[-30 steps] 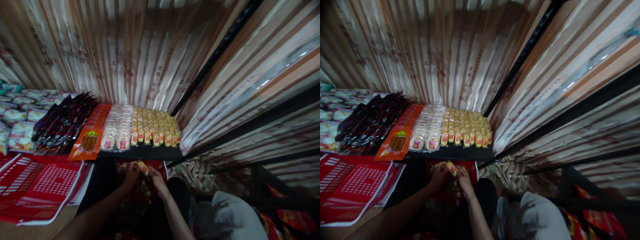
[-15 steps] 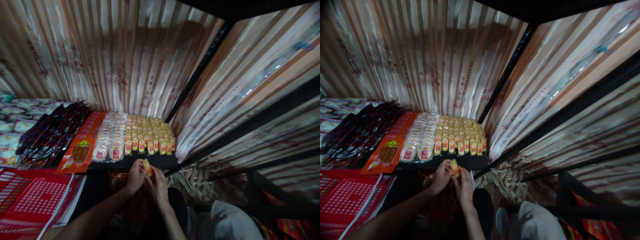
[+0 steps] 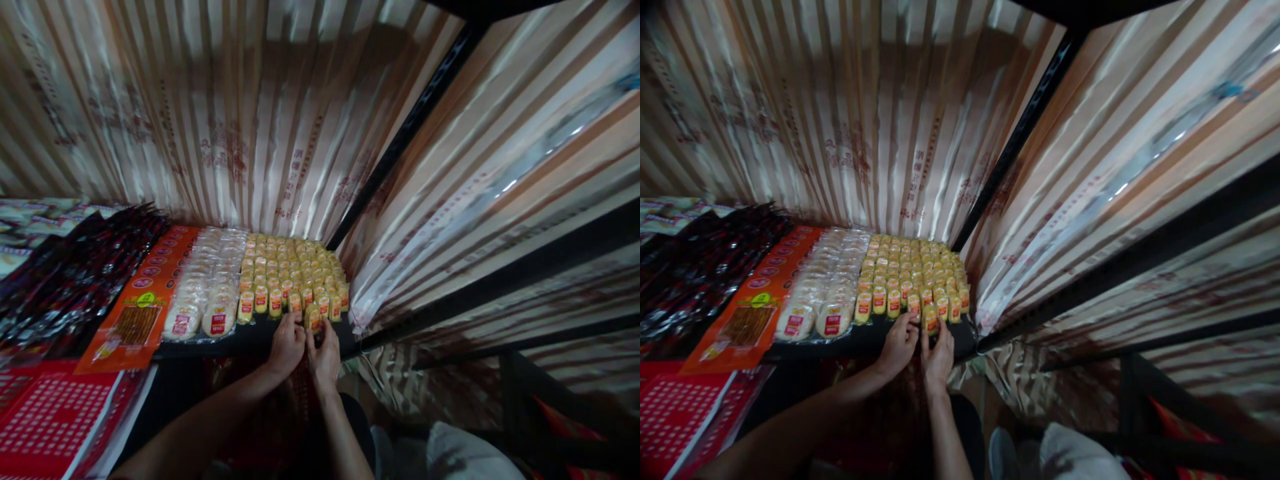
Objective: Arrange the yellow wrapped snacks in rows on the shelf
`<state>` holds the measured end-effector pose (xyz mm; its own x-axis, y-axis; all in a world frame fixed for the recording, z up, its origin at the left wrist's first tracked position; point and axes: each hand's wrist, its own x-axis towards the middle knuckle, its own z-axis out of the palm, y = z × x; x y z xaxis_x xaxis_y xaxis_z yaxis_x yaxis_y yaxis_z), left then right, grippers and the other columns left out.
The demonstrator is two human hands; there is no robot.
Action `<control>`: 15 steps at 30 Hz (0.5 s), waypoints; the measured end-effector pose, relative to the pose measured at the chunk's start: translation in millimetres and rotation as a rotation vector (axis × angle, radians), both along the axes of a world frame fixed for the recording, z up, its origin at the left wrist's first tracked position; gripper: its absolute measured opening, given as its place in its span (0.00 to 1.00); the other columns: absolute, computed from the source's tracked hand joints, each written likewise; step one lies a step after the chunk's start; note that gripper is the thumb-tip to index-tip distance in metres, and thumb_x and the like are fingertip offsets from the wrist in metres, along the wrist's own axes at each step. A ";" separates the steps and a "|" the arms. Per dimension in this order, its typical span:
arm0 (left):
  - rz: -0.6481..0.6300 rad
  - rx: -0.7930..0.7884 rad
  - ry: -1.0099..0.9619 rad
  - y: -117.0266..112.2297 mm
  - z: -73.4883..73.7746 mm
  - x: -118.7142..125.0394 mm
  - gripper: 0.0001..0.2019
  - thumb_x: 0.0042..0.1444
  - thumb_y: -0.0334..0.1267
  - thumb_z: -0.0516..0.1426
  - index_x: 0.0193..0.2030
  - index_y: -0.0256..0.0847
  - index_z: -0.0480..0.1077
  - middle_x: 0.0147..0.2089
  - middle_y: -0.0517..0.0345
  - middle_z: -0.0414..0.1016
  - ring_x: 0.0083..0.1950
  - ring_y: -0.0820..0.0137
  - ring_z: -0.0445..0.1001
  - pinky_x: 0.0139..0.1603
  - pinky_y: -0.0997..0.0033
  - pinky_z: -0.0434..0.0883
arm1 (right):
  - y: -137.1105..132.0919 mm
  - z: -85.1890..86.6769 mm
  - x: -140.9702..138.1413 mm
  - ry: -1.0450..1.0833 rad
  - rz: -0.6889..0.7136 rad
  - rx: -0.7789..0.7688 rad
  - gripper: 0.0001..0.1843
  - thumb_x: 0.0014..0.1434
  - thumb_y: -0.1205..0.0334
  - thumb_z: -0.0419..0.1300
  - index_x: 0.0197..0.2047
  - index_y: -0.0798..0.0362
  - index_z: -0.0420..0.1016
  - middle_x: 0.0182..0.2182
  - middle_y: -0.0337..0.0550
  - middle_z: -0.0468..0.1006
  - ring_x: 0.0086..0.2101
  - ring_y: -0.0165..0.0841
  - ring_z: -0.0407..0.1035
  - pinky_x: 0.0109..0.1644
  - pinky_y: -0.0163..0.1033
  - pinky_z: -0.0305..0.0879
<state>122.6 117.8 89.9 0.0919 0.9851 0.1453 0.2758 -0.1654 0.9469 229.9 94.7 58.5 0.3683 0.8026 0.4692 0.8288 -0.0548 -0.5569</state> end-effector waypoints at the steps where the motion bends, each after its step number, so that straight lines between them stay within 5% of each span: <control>1: 0.000 0.007 0.019 2.1 -0.8 1.2 0.15 0.51 0.27 0.47 0.45 0.39 0.63 0.45 0.52 0.70 0.41 0.72 0.71 0.47 0.66 0.70 | 4.3 -0.6 0.8 0.016 -0.007 0.005 0.27 0.56 0.50 0.51 0.52 0.62 0.62 0.42 0.57 0.72 0.39 0.40 0.66 0.43 0.44 0.66; 15: -0.050 0.080 0.185 18.6 -15.3 0.5 0.18 0.50 0.24 0.45 0.46 0.37 0.66 0.45 0.51 0.70 0.49 0.69 0.68 0.53 0.67 0.66 | 26.2 -6.1 -7.8 -0.080 -0.070 0.073 0.17 0.58 0.50 0.49 0.41 0.54 0.67 0.37 0.50 0.70 0.41 0.39 0.62 0.45 0.44 0.60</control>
<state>123.1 136.4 74.6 0.1726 0.9647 0.1987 0.4334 -0.2555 0.8642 222.0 120.9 52.4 0.3810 0.7392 0.5553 0.8663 -0.0756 -0.4938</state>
